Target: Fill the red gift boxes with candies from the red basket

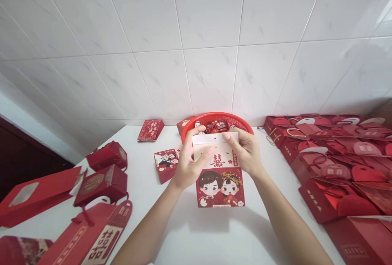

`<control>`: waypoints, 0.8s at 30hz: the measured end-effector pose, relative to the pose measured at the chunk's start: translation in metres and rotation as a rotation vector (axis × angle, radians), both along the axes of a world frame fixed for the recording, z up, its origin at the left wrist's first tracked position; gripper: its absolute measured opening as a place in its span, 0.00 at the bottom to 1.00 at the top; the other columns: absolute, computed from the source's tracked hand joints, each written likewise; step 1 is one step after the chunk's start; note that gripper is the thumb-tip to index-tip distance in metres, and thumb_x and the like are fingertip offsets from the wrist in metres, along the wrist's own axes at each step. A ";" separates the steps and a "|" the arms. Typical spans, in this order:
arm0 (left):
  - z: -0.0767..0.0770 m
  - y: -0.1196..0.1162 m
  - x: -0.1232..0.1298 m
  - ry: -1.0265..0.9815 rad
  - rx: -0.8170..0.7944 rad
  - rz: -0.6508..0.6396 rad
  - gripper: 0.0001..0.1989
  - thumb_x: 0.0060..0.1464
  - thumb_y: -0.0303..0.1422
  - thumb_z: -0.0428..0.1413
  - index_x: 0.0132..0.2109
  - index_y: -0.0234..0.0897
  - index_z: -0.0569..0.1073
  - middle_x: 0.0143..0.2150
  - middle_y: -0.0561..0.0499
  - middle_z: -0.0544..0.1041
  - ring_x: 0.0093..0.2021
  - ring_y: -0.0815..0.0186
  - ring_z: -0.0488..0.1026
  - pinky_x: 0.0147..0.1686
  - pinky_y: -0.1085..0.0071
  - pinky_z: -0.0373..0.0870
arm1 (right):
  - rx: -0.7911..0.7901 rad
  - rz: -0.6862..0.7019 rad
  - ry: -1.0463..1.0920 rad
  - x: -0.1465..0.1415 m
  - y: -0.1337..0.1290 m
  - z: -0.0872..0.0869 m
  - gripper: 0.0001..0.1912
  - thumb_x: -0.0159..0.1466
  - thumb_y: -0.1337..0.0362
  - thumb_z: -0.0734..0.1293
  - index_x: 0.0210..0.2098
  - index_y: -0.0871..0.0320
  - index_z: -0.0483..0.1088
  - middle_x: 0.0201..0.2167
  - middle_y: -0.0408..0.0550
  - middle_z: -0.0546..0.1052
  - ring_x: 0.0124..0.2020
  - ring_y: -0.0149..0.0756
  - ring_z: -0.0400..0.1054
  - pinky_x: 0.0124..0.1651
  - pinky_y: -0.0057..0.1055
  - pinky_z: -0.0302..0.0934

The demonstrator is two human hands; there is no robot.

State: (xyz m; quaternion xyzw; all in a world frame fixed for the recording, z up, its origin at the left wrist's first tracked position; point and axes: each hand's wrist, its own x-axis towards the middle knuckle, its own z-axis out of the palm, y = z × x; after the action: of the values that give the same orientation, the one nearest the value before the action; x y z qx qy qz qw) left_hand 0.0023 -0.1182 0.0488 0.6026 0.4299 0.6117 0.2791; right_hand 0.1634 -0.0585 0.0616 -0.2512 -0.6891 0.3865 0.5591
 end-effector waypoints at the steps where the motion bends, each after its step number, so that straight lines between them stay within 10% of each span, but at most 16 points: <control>1: 0.001 -0.001 -0.002 -0.009 -0.008 -0.017 0.25 0.59 0.42 0.60 0.59 0.44 0.63 0.32 0.53 0.74 0.29 0.67 0.71 0.29 0.70 0.71 | 0.002 -0.009 0.008 0.001 0.001 0.001 0.26 0.65 0.45 0.65 0.21 0.56 0.59 0.20 0.41 0.61 0.22 0.28 0.53 0.25 0.29 0.50; 11: 0.006 -0.005 -0.004 0.079 0.027 0.048 0.18 0.62 0.41 0.57 0.57 0.44 0.68 0.20 0.61 0.56 0.18 0.73 0.51 0.19 0.73 0.50 | 0.086 -0.022 0.013 0.005 0.003 0.000 0.25 0.69 0.44 0.60 0.26 0.56 0.69 0.23 0.45 0.68 0.26 0.33 0.62 0.31 0.31 0.59; 24: 0.004 0.001 -0.007 0.086 0.152 0.121 0.09 0.61 0.39 0.57 0.35 0.39 0.71 0.23 0.57 0.65 0.19 0.74 0.54 0.18 0.75 0.50 | -0.023 0.115 -0.074 0.008 0.006 0.000 0.13 0.65 0.54 0.67 0.34 0.58 0.74 0.30 0.46 0.75 0.27 0.32 0.66 0.28 0.28 0.58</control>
State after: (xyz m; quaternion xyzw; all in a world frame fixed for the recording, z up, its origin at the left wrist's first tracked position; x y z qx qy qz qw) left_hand -0.0048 -0.1175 0.0525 0.6205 0.4295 0.6320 0.1765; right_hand 0.1711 -0.0530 0.0614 -0.2317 -0.7180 0.4165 0.5073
